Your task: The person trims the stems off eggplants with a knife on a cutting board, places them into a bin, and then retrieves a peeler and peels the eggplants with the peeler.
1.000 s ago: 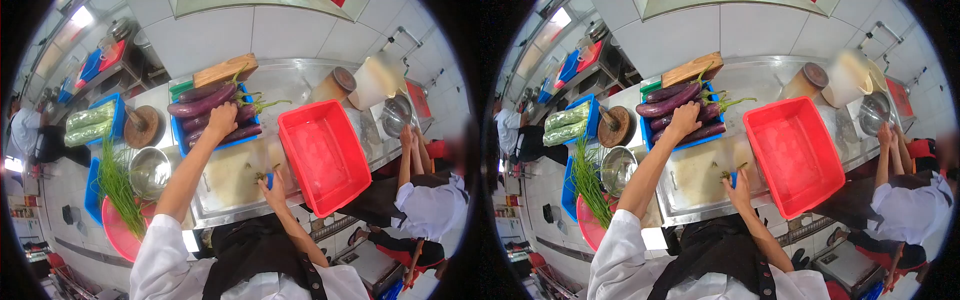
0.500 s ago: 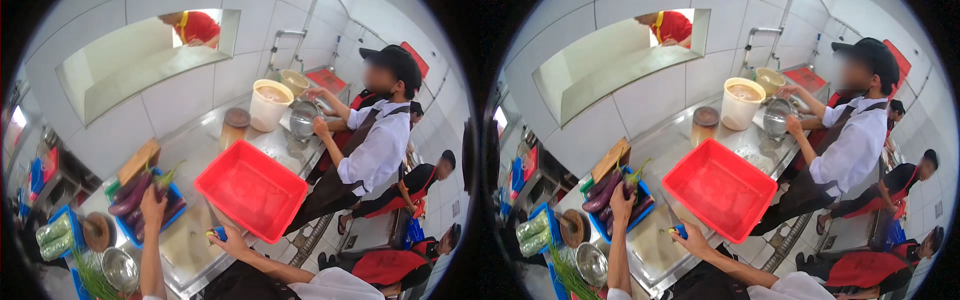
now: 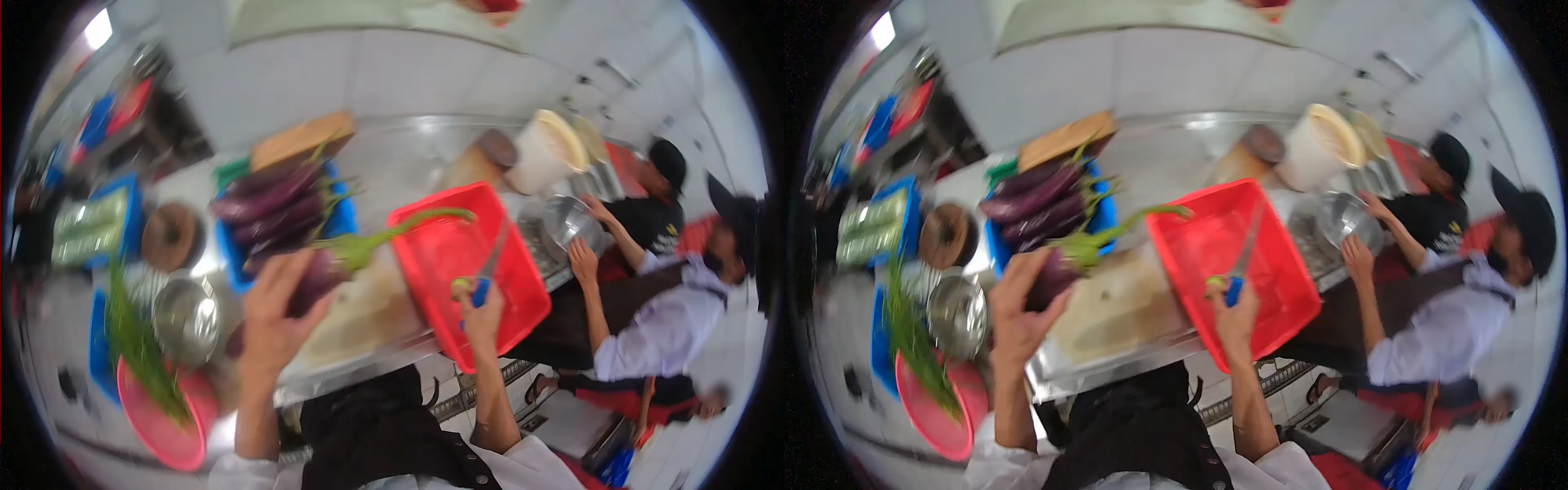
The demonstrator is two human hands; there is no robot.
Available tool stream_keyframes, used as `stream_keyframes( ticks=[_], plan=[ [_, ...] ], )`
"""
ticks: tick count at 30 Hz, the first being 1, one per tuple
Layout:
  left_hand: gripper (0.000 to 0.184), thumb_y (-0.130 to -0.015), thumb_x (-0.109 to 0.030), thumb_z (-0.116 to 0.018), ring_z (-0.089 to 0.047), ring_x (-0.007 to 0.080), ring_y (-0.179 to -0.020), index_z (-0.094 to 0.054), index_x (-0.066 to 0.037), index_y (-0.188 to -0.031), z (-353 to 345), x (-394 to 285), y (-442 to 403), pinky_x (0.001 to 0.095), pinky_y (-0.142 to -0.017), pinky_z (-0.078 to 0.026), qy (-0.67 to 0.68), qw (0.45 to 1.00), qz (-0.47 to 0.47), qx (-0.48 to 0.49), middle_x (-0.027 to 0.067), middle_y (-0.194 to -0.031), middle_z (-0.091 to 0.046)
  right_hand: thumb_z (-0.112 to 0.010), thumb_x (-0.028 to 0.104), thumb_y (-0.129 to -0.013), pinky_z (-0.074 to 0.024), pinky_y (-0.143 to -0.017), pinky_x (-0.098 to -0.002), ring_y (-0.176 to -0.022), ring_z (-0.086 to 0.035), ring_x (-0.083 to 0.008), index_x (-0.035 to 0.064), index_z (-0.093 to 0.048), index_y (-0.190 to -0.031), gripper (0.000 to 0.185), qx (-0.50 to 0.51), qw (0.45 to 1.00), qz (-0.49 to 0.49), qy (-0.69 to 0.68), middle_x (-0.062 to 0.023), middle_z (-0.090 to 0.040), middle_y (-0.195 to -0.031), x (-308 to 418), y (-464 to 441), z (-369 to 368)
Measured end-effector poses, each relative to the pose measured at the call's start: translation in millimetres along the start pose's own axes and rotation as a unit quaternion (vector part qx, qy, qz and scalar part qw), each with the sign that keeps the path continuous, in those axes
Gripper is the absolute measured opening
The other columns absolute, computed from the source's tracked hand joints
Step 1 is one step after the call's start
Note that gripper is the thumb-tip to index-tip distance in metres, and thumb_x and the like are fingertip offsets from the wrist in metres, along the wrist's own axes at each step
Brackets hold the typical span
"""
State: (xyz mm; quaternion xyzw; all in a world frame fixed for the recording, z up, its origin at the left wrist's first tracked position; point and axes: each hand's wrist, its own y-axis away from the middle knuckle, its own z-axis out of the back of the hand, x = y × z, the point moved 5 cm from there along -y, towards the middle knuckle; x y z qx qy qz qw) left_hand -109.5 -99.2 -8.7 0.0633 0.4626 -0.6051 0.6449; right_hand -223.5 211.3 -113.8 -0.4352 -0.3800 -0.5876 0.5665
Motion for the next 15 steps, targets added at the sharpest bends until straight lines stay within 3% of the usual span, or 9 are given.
stream_keyframes(
  ticks=[1, 2, 5, 7, 8, 9, 12, 15],
  plan=[
    [0.056, -0.070, -0.011, -0.082, -0.064, 0.0328, -0.100, -0.061, 0.000, -0.121, -11, 3, 11, 0.0387, -0.089, -0.050, 0.004, 1.000, 0.017, 0.002, 0.0175, -0.108, -0.064, -0.070, -0.001, -0.084, -0.0512, -0.065, -0.0284, -0.071, -0.061, -0.0116, 0.0011, -0.056, -0.091, 0.015, 0.010, 1.000, 0.001, 0.009, -0.0053, -0.064, -0.081, -19, -8, 4],
    [0.055, -0.072, -0.010, -0.082, -0.064, 0.0329, -0.098, -0.061, 0.000, -0.121, -23, 16, 30, 0.0382, -0.088, -0.050, 0.039, 0.997, 0.060, 0.016, 0.0175, -0.108, -0.064, -0.069, -0.002, -0.086, -0.0483, -0.056, -0.0257, -0.063, -0.058, -0.0098, 0.0024, -0.054, -0.089, 0.016, -0.002, 0.998, 0.023, 0.057, -0.0041, -0.063, -0.077, -26, -10, 7],
    [0.052, -0.074, -0.009, -0.079, -0.063, 0.0337, -0.093, -0.060, 0.002, -0.122, -48, 48, 72, 0.0371, -0.083, -0.051, 0.077, 0.987, 0.134, 0.046, 0.0176, -0.106, -0.061, -0.069, 0.000, -0.087, -0.0405, -0.045, -0.0224, -0.054, -0.052, -0.0058, 0.0045, -0.051, -0.084, 0.019, 0.040, 0.999, -0.021, 0.005, -0.0031, -0.062, -0.074, -15, -3, -5],
    [0.053, -0.075, -0.009, -0.079, -0.063, 0.0336, -0.091, -0.060, 0.002, -0.123, -53, 59, 91, 0.0374, -0.082, -0.051, 0.068, 0.985, 0.150, 0.052, 0.0177, -0.104, -0.060, -0.068, 0.001, -0.087, -0.0325, -0.039, -0.0204, -0.048, -0.046, -0.0025, 0.0058, -0.047, -0.080, 0.023, 0.029, 0.999, 0.012, 0.014, -0.0022, -0.061, -0.073, -12, -5, -11],
    [0.053, -0.076, -0.009, -0.078, -0.063, 0.0333, -0.091, -0.059, 0.002, -0.123, -60, 61, 96, 0.0375, -0.082, -0.051, 0.073, 0.978, 0.182, 0.072, 0.0178, -0.104, -0.060, -0.068, 0.001, -0.088, -0.0404, -0.045, -0.0225, -0.053, -0.051, -0.0048, 0.0044, -0.049, -0.080, 0.021, 0.042, 0.999, -0.015, 0.017, -0.0023, -0.060, -0.073, -14, -8, -7],
    [0.052, -0.076, -0.009, -0.078, -0.063, 0.0331, -0.091, -0.059, 0.002, -0.124, -67, 64, 104, 0.0375, -0.082, -0.051, 0.082, 0.969, 0.214, 0.088, 0.0180, -0.103, -0.060, -0.068, 0.001, -0.088, -0.0404, -0.045, -0.0225, -0.053, -0.051, -0.0048, 0.0044, -0.049, -0.080, 0.021, 0.040, 0.999, -0.013, 0.018, -0.0023, -0.060, -0.073, -18, -8, -6],
    [0.051, -0.078, -0.010, -0.077, -0.062, 0.0319, -0.086, -0.059, 0.004, -0.123, -65, 70, 107, 0.0372, -0.078, -0.050, 0.081, 0.966, 0.231, 0.081, 0.0181, -0.099, -0.060, -0.069, 0.002, -0.088, -0.0497, -0.062, -0.0269, -0.067, -0.057, -0.0095, -0.0005, -0.058, -0.088, 0.011, 0.058, 0.995, 0.011, 0.082, -0.0023, -0.059, -0.076, -21, -6, -13],
    [0.051, -0.079, -0.011, -0.077, -0.061, 0.0308, -0.082, -0.058, 0.006, -0.123, -55, 76, 94, 0.0369, -0.075, -0.049, 0.081, 0.968, 0.229, 0.065, 0.0182, -0.095, -0.060, -0.070, 0.005, -0.087, -0.0481, -0.060, -0.0256, -0.066, -0.057, -0.0091, -0.0018, -0.060, -0.091, 0.013, 0.081, 0.993, -0.002, 0.089, -0.0031, -0.060, -0.077, -2, 4, -29]
  ],
)
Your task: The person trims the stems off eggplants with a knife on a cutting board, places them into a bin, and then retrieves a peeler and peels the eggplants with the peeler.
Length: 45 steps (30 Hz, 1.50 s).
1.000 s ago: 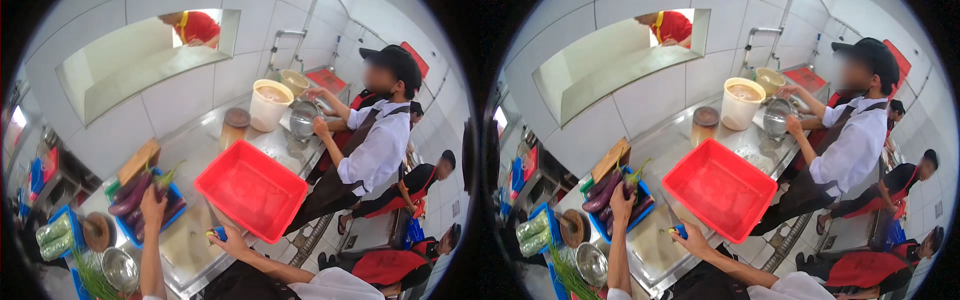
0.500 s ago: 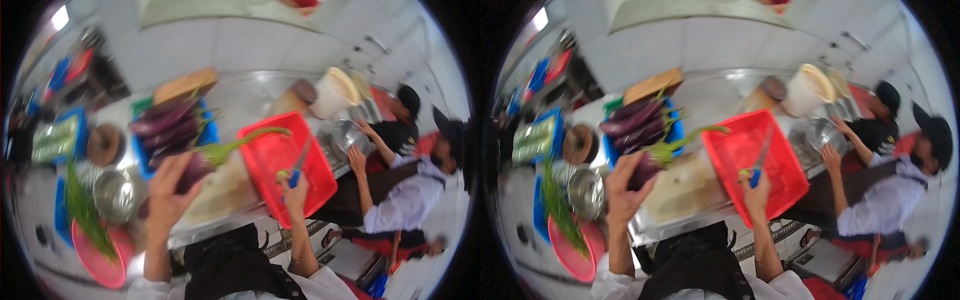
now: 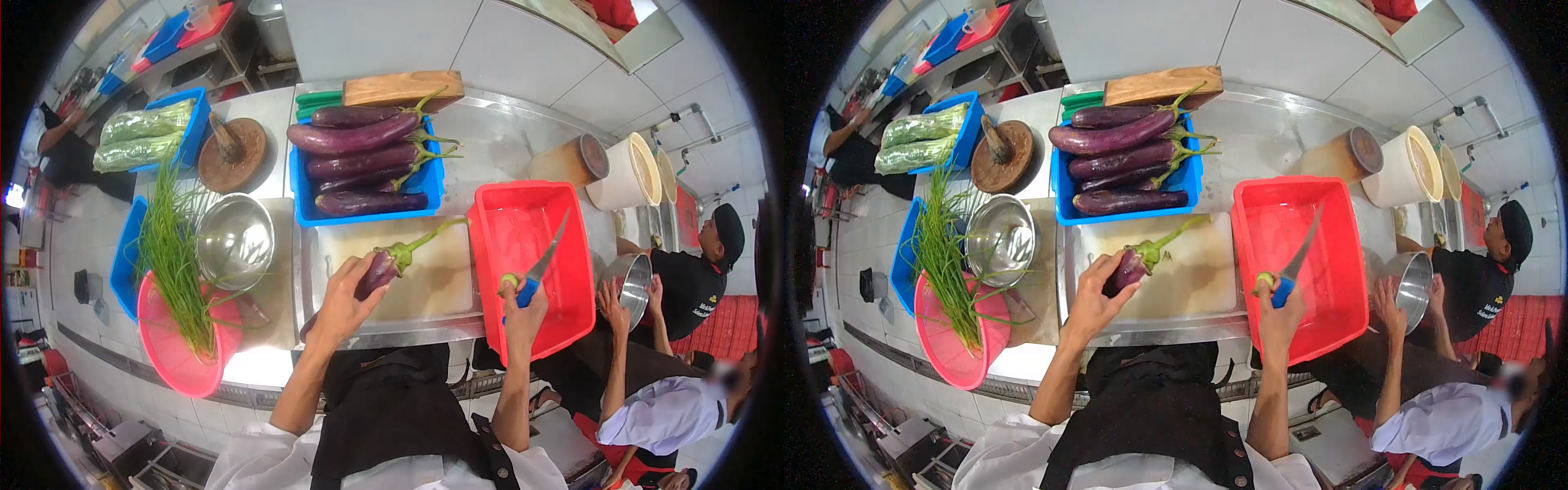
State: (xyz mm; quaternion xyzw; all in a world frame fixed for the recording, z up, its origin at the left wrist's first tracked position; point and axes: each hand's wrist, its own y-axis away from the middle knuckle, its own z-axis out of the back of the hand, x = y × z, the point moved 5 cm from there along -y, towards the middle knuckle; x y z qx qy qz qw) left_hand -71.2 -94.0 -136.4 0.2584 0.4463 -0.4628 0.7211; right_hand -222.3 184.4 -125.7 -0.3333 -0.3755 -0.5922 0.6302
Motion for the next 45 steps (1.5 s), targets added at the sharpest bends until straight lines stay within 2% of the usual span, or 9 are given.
stream_keyframes(
  ticks=[10, 17, 21, 24, 29, 34, 37, 41, 45],
  plan=[
    [0.053, -0.080, -0.016, -0.076, -0.061, 0.0364, -0.091, -0.057, 0.007, -0.124, 65, -46, -75, 0.0389, -0.080, -0.048, -0.054, 0.988, -0.094, -0.111, 0.0215, -0.100, -0.061, -0.070, 0.002, -0.080, -0.0471, -0.067, -0.0395, -0.077, -0.061, -0.0345, -0.0026, -0.048, -0.087, 0.023, 0.150, 0.975, 0.125, 0.103, -0.0205, -0.060, -0.085, -13, 38, -118],
    [0.061, -0.078, -0.022, -0.079, -0.061, 0.0386, -0.105, -0.056, 0.003, -0.129, 24, -11, -70, 0.0412, -0.093, -0.046, -0.087, 0.987, -0.100, 0.095, 0.0215, -0.111, -0.063, -0.074, 0.011, -0.083, -0.0477, -0.070, -0.0356, -0.077, -0.060, -0.0223, -0.0056, -0.057, -0.105, 0.032, 0.052, 0.995, 0.081, 0.028, -0.0107, -0.059, -0.085, -33, 48, -113],
    [0.057, -0.082, -0.019, -0.075, -0.054, 0.0425, -0.114, -0.054, 0.003, -0.130, -27, 27, -54, 0.0426, -0.098, -0.044, -0.071, 0.981, -0.039, 0.179, 0.0243, -0.118, -0.060, -0.074, 0.013, -0.083, -0.0466, -0.064, -0.0330, -0.067, -0.058, -0.0179, -0.0015, -0.060, -0.093, 0.022, 0.048, 0.998, 0.017, -0.042, -0.0083, -0.060, -0.074, -36, 48, -91],
    [0.053, -0.082, -0.017, -0.074, -0.052, 0.0428, -0.114, -0.056, 0.003, -0.127, -42, 41, -54, 0.0434, -0.098, -0.044, -0.110, 0.986, -0.035, 0.120, 0.0240, -0.119, -0.058, -0.073, 0.012, -0.084, -0.0460, -0.060, -0.0322, -0.063, -0.057, -0.0160, -0.0012, -0.061, -0.090, 0.019, 0.057, 0.995, -0.064, -0.048, -0.0072, -0.060, -0.070, -57, 52, -78],
    [0.042, -0.077, -0.013, -0.076, -0.054, 0.0375, -0.105, -0.063, 0.000, -0.115, -26, 21, -72, 0.0448, -0.091, -0.044, -0.176, 0.975, -0.134, 0.017, 0.0183, -0.112, -0.058, -0.069, 0.009, -0.090, -0.0446, -0.051, -0.0245, -0.058, -0.054, -0.0063, 0.0022, -0.054, -0.082, 0.018, 0.052, 0.998, -0.016, -0.037, -0.0012, -0.058, -0.072, -50, 65, -58],
    [0.050, -0.073, -0.017, -0.079, -0.051, 0.0319, -0.105, -0.061, -0.006, -0.118, 1, 1, -106, 0.0442, -0.085, -0.041, -0.406, 0.889, -0.187, -0.100, 0.0139, -0.107, -0.055, -0.072, 0.010, -0.086, -0.0450, -0.057, -0.0287, -0.060, -0.054, -0.0100, -0.0029, -0.060, -0.087, 0.018, 0.075, 0.994, -0.051, -0.058, -0.0045, -0.058, -0.066, -56, 77, -60],
    [0.070, -0.066, -0.023, -0.084, -0.049, 0.0325, -0.106, -0.056, -0.008, -0.128, 5, 46, -123, 0.0440, -0.090, -0.040, -0.388, 0.919, -0.013, 0.065, 0.0118, -0.109, -0.054, -0.072, 0.011, -0.086, -0.0446, -0.056, -0.0289, -0.059, -0.053, -0.0103, -0.0024, -0.059, -0.085, 0.019, 0.086, 0.991, -0.063, -0.082, -0.0049, -0.057, -0.065, -57, 77, -68],
    [0.057, -0.070, -0.018, -0.082, -0.051, 0.0328, -0.104, -0.058, -0.005, -0.121, 23, -11, -112, 0.0444, -0.089, -0.040, -0.329, 0.928, -0.170, -0.052, 0.0159, -0.108, -0.053, -0.072, 0.013, -0.087, -0.0440, -0.056, -0.0289, -0.059, -0.052, -0.0103, -0.0018, -0.058, -0.084, 0.021, 0.115, 0.988, -0.046, -0.089, -0.0052, -0.056, -0.064, -44, 67, -76],
    [0.056, -0.076, -0.023, -0.078, -0.051, 0.0344, -0.105, -0.056, -0.005, -0.125, 7, -16, -83, 0.0428, -0.087, -0.043, -0.338, 0.920, -0.190, -0.047, 0.0174, -0.111, -0.054, -0.071, 0.016, -0.088, -0.0436, -0.055, -0.0296, -0.059, -0.053, -0.0105, -0.0017, -0.058, -0.085, 0.022, 0.154, 0.986, -0.036, -0.058, -0.0060, -0.057, -0.065, -32, 65, -80]
  ],
)
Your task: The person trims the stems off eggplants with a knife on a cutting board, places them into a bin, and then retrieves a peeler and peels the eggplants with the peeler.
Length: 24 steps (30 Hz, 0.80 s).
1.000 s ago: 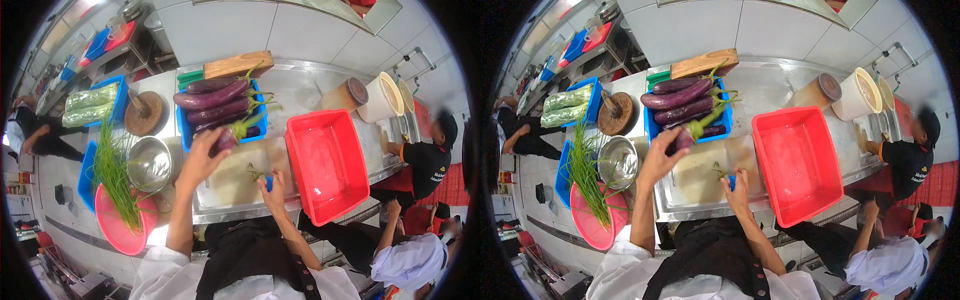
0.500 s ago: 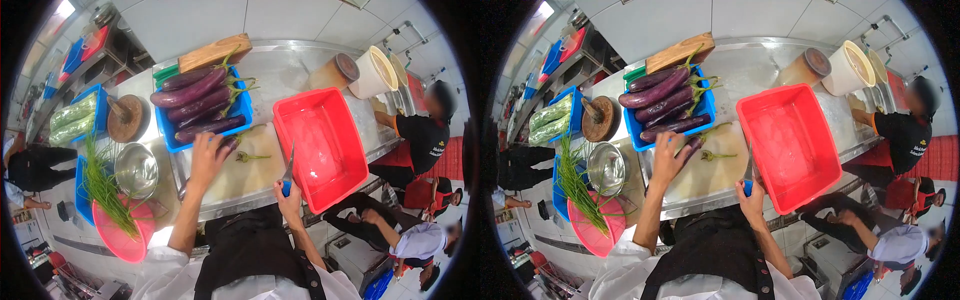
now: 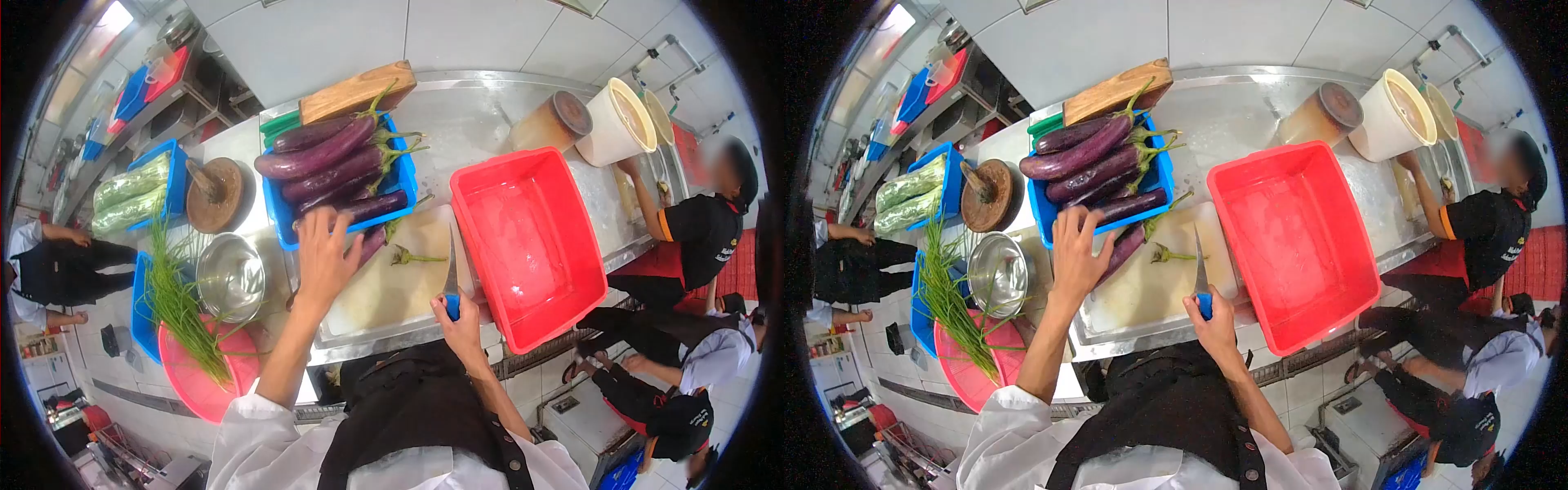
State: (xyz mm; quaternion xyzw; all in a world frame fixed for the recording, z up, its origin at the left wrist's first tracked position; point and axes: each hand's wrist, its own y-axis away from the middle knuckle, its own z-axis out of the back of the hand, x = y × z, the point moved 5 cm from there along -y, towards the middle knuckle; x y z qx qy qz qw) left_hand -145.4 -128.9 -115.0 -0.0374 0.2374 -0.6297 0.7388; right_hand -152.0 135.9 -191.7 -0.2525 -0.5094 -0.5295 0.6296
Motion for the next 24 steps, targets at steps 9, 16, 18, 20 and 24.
stream_keyframes(
  ticks=[9, 16, 18, 20, 24],
  plan=[
    [0.048, -0.092, -0.042, -0.063, -0.062, 0.0437, -0.074, -0.066, 0.005, -0.095, -1, 54, -8, 0.0468, -0.073, -0.048, 0.077, 0.971, 0.156, 0.164, 0.0241, -0.072, -0.064, -0.071, 0.015, -0.087, -0.0438, -0.058, -0.0286, -0.062, -0.053, -0.0099, -0.0008, -0.059, -0.089, 0.020, 0.016, 1.000, 0.004, -0.019, -0.0064, -0.060, -0.069, 10, -6, 0],
    [0.046, -0.099, -0.036, -0.052, -0.055, 0.0408, -0.109, -0.058, 0.006, -0.118, -1, -102, 49, 0.0464, -0.096, -0.041, 0.481, 0.845, 0.124, 0.198, 0.0262, -0.113, -0.058, -0.072, 0.008, -0.086, -0.0420, -0.062, -0.0242, -0.070, -0.050, -0.0072, 0.0071, -0.051, -0.087, 0.022, -0.121, 0.961, 0.019, -0.247, 0.0045, -0.054, -0.080, 58, 0, 21],
    [0.048, -0.097, -0.033, -0.056, -0.049, 0.0380, -0.117, -0.051, 0.003, -0.128, -10, -111, 52, 0.0430, -0.101, -0.039, 0.431, 0.866, 0.000, 0.252, 0.0233, -0.118, -0.052, -0.077, 0.010, -0.082, -0.0411, -0.060, -0.0242, -0.068, -0.049, -0.0072, 0.0090, -0.049, -0.085, 0.028, -0.185, 0.962, -0.037, -0.199, 0.0047, -0.053, -0.077, 62, -8, 57],
    [0.049, -0.094, -0.031, -0.061, -0.049, 0.0377, -0.115, -0.051, 0.002, -0.127, -36, -64, 52, 0.0448, -0.099, -0.040, 0.330, 0.920, 0.095, 0.189, 0.0226, -0.119, -0.052, -0.082, 0.014, -0.079, -0.0409, -0.058, -0.0270, -0.066, -0.050, -0.0089, 0.0086, -0.050, -0.083, 0.032, -0.172, 0.984, -0.034, -0.031, 0.0028, -0.054, -0.074, 63, -25, 101],
    [0.049, -0.084, -0.024, -0.071, -0.054, 0.0375, -0.106, -0.053, 0.000, -0.123, -69, 19, 67, 0.0508, -0.090, -0.044, 0.046, 0.974, 0.212, 0.061, 0.0197, -0.113, -0.055, -0.072, 0.021, -0.088, -0.0423, -0.059, -0.0410, -0.060, -0.051, -0.0263, -0.0017, -0.050, -0.084, 0.032, -0.114, 0.954, 0.002, 0.278, -0.0153, -0.054, -0.069, 39, -51, 145]
  ],
)
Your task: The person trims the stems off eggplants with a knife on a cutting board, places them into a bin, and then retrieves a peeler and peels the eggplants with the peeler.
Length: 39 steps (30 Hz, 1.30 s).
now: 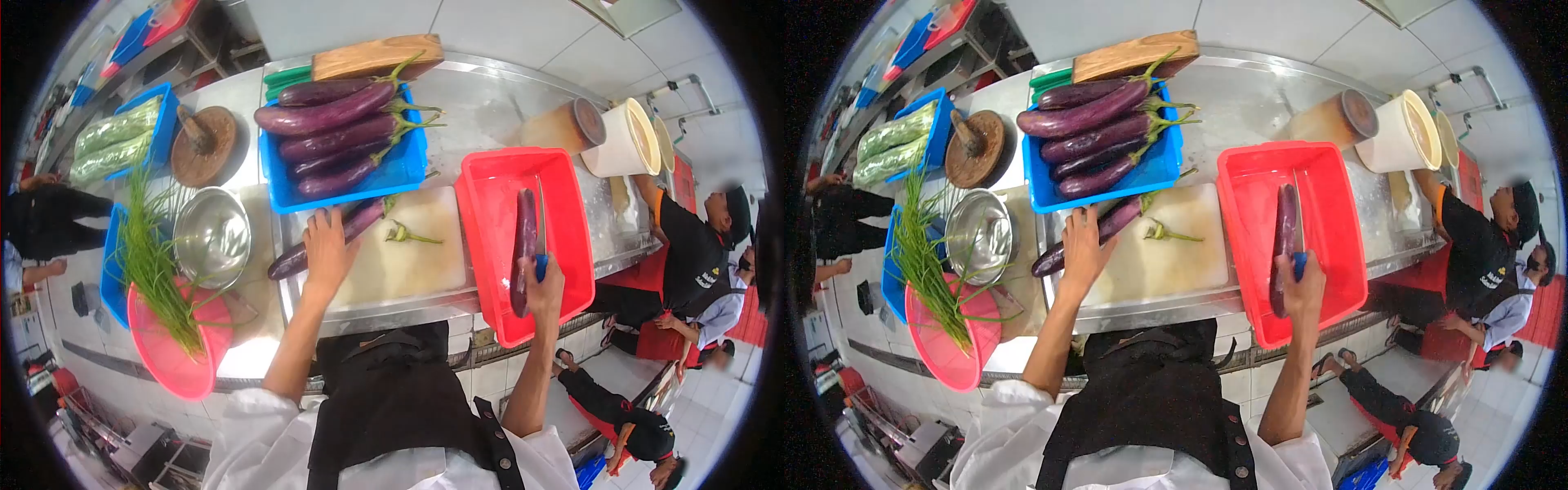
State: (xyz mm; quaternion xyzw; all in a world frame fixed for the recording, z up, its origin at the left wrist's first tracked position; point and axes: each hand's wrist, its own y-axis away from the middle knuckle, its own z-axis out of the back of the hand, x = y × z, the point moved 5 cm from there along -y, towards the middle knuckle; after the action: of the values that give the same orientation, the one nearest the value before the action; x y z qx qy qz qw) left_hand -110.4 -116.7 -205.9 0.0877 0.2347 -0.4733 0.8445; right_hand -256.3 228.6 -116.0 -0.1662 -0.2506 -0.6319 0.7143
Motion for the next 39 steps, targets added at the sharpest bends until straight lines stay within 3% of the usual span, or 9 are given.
stream_keyframes(
  ticks=[3, 4, 6, 10, 13, 18, 23, 29, 39],
  plan=[
    [0.051, -0.082, -0.021, -0.073, -0.055, 0.0379, -0.106, -0.054, 0.000, -0.125, -17, 18, 3, 0.0524, -0.086, -0.045, -0.033, 0.995, -0.044, 0.079, 0.0197, -0.110, -0.056, -0.062, 0.021, -0.095, -0.0420, -0.058, -0.0414, -0.060, -0.052, -0.0294, -0.0014, -0.051, -0.087, 0.027, -0.133, 0.983, 0.101, 0.073, -0.0187, -0.053, -0.068, 17, 9, 7],
    [0.052, -0.082, -0.020, -0.073, -0.055, 0.0387, -0.105, -0.053, 0.000, -0.126, -10, 15, 7, 0.0512, -0.085, -0.046, -0.012, 0.993, -0.037, 0.109, 0.0208, -0.109, -0.057, -0.057, 0.020, -0.098, -0.0414, -0.059, -0.0426, -0.061, -0.050, -0.0332, -0.0014, -0.050, -0.092, 0.023, -0.066, 0.997, 0.031, 0.023, -0.0200, -0.052, -0.068, 36, 20, 4],
    [0.053, -0.082, -0.019, -0.073, -0.056, 0.0396, -0.105, -0.053, 0.001, -0.127, -2, 15, 19, 0.0500, -0.085, -0.046, 0.005, 0.989, -0.032, 0.147, 0.0220, -0.109, -0.057, -0.054, 0.023, -0.099, -0.0429, -0.061, -0.0455, -0.065, -0.055, -0.0414, -0.0009, -0.048, -0.097, 0.025, 0.013, 0.996, 0.080, -0.036, -0.0239, -0.055, -0.071, 72, 52, -22],
    [0.050, -0.082, -0.017, -0.073, -0.057, 0.0423, -0.099, -0.056, 0.005, -0.123, 12, 33, 53, 0.0473, -0.086, -0.046, 0.055, 0.989, 0.025, 0.136, 0.0248, -0.105, -0.057, -0.050, 0.024, -0.100, -0.0456, -0.067, -0.0562, -0.083, -0.061, -0.0515, 0.0001, -0.046, -0.103, 0.025, 0.279, 0.959, 0.025, -0.028, -0.0314, -0.062, -0.082, 48, 110, -127],
    [0.048, -0.081, -0.015, -0.074, -0.057, 0.0429, -0.096, -0.057, 0.008, -0.119, 19, 37, 65, 0.0470, -0.086, -0.046, 0.056, 0.993, 0.037, 0.101, 0.0258, -0.102, -0.057, -0.049, 0.023, -0.100, -0.0463, -0.068, -0.0590, -0.081, -0.060, -0.0527, -0.0013, -0.046, -0.103, 0.024, 0.259, 0.962, 0.080, 0.036, -0.0322, -0.063, -0.083, 14, 116, -173],
    [0.049, -0.080, -0.015, -0.075, -0.056, 0.0408, -0.096, -0.058, 0.006, -0.120, 12, 25, 75, 0.0465, -0.083, -0.046, 0.045, 0.993, -0.002, 0.110, 0.0227, -0.102, -0.057, -0.048, 0.023, -0.100, -0.0470, -0.064, -0.0592, -0.075, -0.060, -0.0531, -0.0016, -0.045, -0.104, 0.025, 0.215, 0.973, 0.017, 0.081, -0.0321, -0.062, -0.078, 13, 110, -146],
    [0.052, -0.079, -0.017, -0.075, -0.053, 0.0336, -0.100, -0.058, 0.002, -0.125, -16, -2, 83, 0.0443, -0.084, -0.044, 0.059, 0.988, -0.045, 0.134, 0.0172, -0.105, -0.055, -0.047, 0.027, -0.101, -0.0488, -0.058, -0.0580, -0.066, -0.063, -0.0480, 0.0044, -0.041, -0.106, 0.024, 0.290, 0.943, 0.062, 0.148, -0.0259, -0.063, -0.071, 47, 139, -140],
    [0.055, -0.079, -0.017, -0.075, -0.052, 0.0323, -0.102, -0.057, 0.000, -0.128, -18, -6, 83, 0.0423, -0.085, -0.043, 0.075, 0.982, -0.067, 0.159, 0.0153, -0.110, -0.053, -0.045, 0.025, -0.102, -0.0463, -0.062, -0.0611, -0.072, -0.062, -0.0516, 0.0028, -0.040, -0.109, 0.024, 0.284, 0.937, 0.049, 0.196, -0.0302, -0.062, -0.070, 46, 109, -154],
    [0.053, -0.082, -0.017, -0.071, -0.051, 0.0288, -0.100, -0.056, -0.021, -0.133, -42, -33, 69, 0.0404, -0.081, -0.043, 0.048, 0.984, -0.123, 0.121, 0.0099, -0.115, -0.052, -0.041, 0.026, -0.104, -0.0533, -0.062, -0.0549, -0.070, -0.065, -0.0484, 0.0008, -0.039, -0.107, 0.025, 0.302, 0.926, 0.029, 0.225, -0.0282, -0.064, -0.069, 51, 111, -152]
  ],
)
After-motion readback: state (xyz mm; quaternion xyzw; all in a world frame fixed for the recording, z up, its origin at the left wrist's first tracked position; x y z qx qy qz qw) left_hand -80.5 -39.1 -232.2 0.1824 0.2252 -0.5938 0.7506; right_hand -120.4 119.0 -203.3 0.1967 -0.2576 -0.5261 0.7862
